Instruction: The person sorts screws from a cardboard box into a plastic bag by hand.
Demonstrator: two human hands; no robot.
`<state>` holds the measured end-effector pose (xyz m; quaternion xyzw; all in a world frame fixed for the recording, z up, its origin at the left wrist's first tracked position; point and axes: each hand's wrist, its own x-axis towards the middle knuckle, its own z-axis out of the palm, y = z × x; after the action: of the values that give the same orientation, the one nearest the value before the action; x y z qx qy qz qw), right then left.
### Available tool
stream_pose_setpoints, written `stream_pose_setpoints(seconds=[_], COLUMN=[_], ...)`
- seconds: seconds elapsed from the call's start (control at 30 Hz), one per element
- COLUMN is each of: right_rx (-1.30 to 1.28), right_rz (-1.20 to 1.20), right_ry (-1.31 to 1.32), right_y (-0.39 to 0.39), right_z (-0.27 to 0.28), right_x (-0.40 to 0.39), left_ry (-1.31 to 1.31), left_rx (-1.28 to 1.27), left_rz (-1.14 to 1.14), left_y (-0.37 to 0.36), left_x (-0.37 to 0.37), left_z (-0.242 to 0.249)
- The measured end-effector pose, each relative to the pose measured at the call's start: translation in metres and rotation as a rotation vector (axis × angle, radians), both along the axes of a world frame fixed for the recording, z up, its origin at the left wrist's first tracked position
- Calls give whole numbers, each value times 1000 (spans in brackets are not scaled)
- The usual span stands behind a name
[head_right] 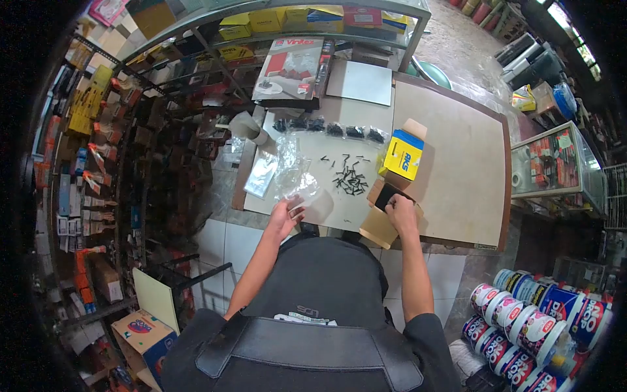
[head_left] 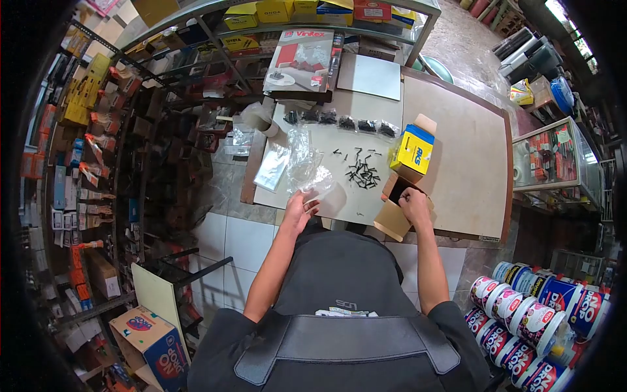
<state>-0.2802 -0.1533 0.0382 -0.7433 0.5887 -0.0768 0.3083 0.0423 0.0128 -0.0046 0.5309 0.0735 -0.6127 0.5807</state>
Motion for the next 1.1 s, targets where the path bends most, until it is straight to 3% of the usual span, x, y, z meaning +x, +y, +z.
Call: stream_pose_setpoints(seconds=[0.17, 0.23, 0.27, 0.37, 0.57, 0.67, 0.8, 0.97, 1.1], right_rx=[-48, 286, 287, 635, 903, 915, 957, 895, 773], right_rz=[-85, -282, -285, -358, -303, -268, -452, -465, -501], right_ry=[-60, -389, -389, -921, -1130, -1044, -1113, -1039, -912], right_y=[-5, -13, -14, -14, -10, -12, -20, -31, -31], right_z=[2, 11, 15, 36, 28, 23, -13, -60, -50], right_x=[-8, -5, -3, 19, 74, 96, 115, 125, 134], left_ry=[-7, -8, -8, 7, 6, 21, 16, 19, -8], left_rx=[12, 10, 10, -3, -8, -28, -20, -22, -6], left_rz=[-4, -6, -8, -4, -8, 9, 26, 23, 8], left_y=[2, 1, 1, 1, 1, 5, 11, 17, 17], left_x=[1, 1, 0, 0, 0, 3, 3, 5, 6], left_z=[3, 4, 5, 0, 4, -3, -3, -8, 2])
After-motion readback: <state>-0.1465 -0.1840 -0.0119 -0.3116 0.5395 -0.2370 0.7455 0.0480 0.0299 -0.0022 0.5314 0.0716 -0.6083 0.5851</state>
